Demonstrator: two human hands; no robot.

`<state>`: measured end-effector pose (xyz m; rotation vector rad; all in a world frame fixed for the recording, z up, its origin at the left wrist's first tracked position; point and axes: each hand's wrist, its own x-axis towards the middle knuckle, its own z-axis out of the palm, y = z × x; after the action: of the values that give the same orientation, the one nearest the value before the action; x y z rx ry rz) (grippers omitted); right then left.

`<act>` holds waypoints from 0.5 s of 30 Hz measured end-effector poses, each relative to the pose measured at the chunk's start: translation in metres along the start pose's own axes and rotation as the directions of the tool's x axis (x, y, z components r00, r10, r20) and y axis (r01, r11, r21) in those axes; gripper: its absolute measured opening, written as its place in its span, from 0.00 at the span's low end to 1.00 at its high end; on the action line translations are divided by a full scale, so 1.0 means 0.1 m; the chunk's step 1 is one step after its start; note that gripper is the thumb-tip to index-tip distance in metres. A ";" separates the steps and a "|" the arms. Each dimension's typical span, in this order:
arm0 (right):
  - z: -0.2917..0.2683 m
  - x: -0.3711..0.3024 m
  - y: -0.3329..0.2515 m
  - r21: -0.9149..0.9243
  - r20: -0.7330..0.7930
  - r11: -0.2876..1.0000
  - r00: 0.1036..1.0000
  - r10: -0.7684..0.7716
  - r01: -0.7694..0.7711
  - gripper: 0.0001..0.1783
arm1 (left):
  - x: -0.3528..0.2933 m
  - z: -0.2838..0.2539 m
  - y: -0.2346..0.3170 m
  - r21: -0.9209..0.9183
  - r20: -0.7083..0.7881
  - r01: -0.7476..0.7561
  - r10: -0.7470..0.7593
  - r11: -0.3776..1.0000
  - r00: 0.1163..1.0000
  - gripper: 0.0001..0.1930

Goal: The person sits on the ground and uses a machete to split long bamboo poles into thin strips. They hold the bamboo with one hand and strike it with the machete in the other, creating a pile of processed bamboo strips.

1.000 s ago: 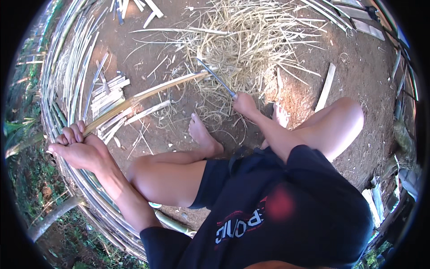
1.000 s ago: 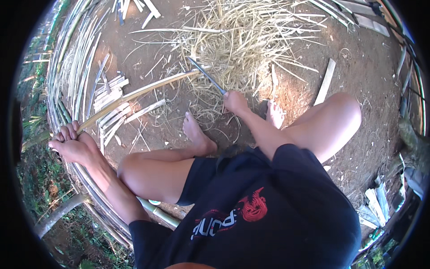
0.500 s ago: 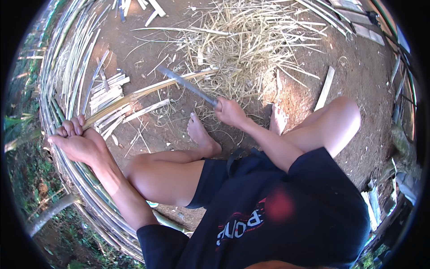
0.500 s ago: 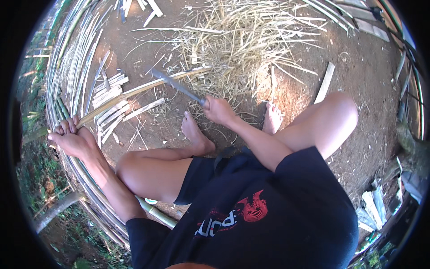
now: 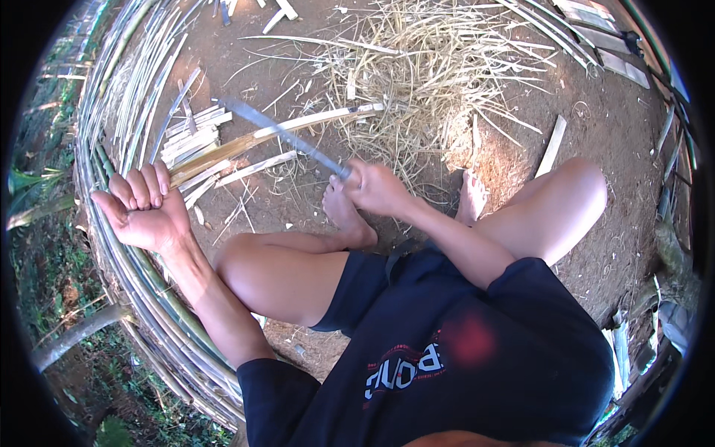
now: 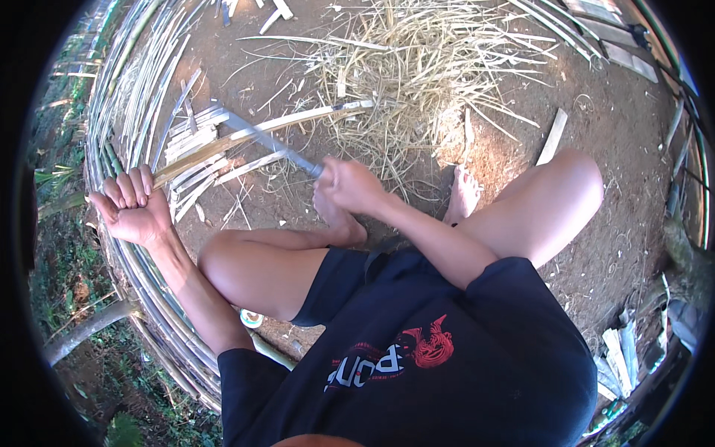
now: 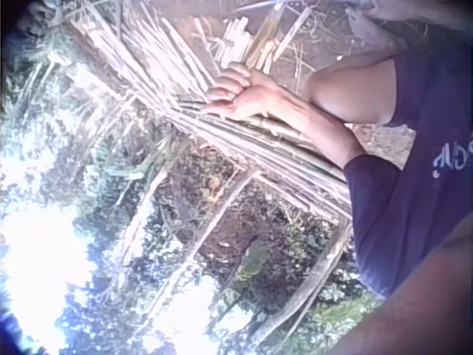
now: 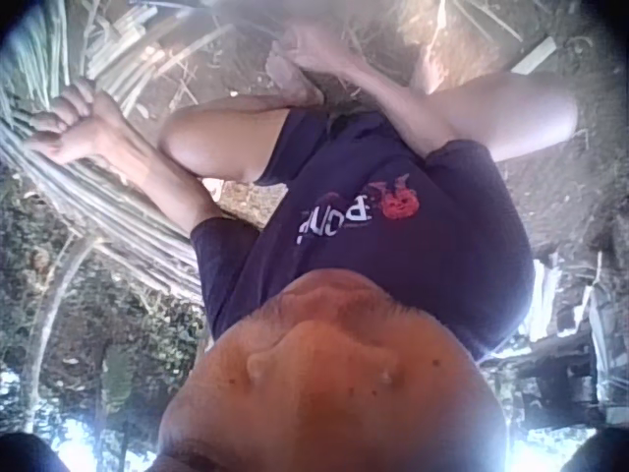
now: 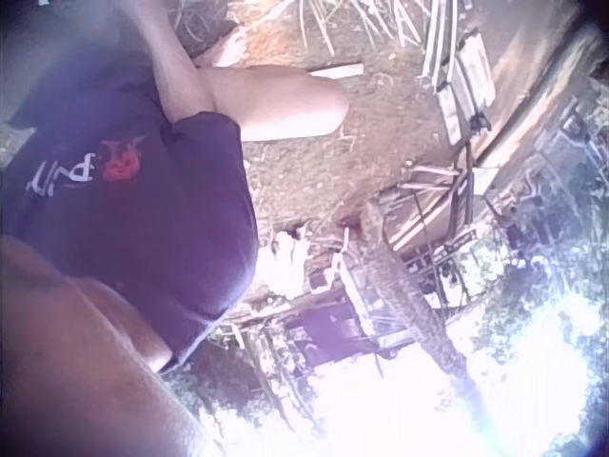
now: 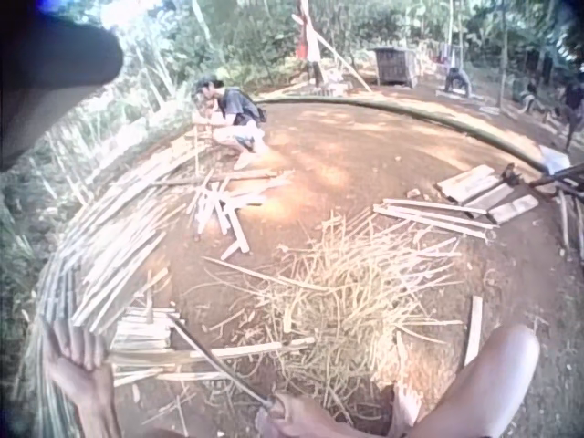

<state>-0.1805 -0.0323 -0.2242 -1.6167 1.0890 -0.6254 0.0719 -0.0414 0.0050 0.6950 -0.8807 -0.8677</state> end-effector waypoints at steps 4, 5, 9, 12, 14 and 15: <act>-0.02 -0.10 0.19 -0.059 -0.044 0.993 0.993 -0.109 0.106 0.09 | -0.05 0.14 -0.03 -0.063 0.107 0.041 -0.034 0.997 0.994 0.27; -0.01 -0.10 0.32 -0.075 -0.079 0.992 0.992 -0.103 0.097 0.09 | -0.03 0.09 -0.01 -0.064 0.096 0.045 -0.039 0.997 0.995 0.27; 0.02 -0.30 -0.03 -0.005 -0.058 0.998 0.997 -0.057 0.057 0.07 | 0.05 -0.18 0.03 -0.019 -0.049 0.014 -0.015 1.000 0.999 0.27; 0.01 -0.32 -0.25 0.039 -0.019 0.996 0.997 -0.076 0.077 0.07 | -0.07 0.02 0.00 -0.015 0.037 -0.008 0.009 1.000 0.999 0.27; -0.01 -0.24 -0.34 0.013 -0.031 0.995 0.995 -0.094 0.094 0.10 | -0.19 0.23 -0.05 -0.016 0.022 -0.043 0.044 0.999 0.999 0.27; -0.05 -0.24 -0.41 0.022 -0.015 0.997 0.997 -0.072 0.073 0.10 | -0.22 0.25 -0.05 -0.010 0.019 -0.060 0.061 0.998 0.998 0.27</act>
<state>-0.1815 -0.0112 -0.1814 -1.6404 1.0341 -0.6960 0.0408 -0.0293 0.0048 0.6497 -0.9106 -0.8252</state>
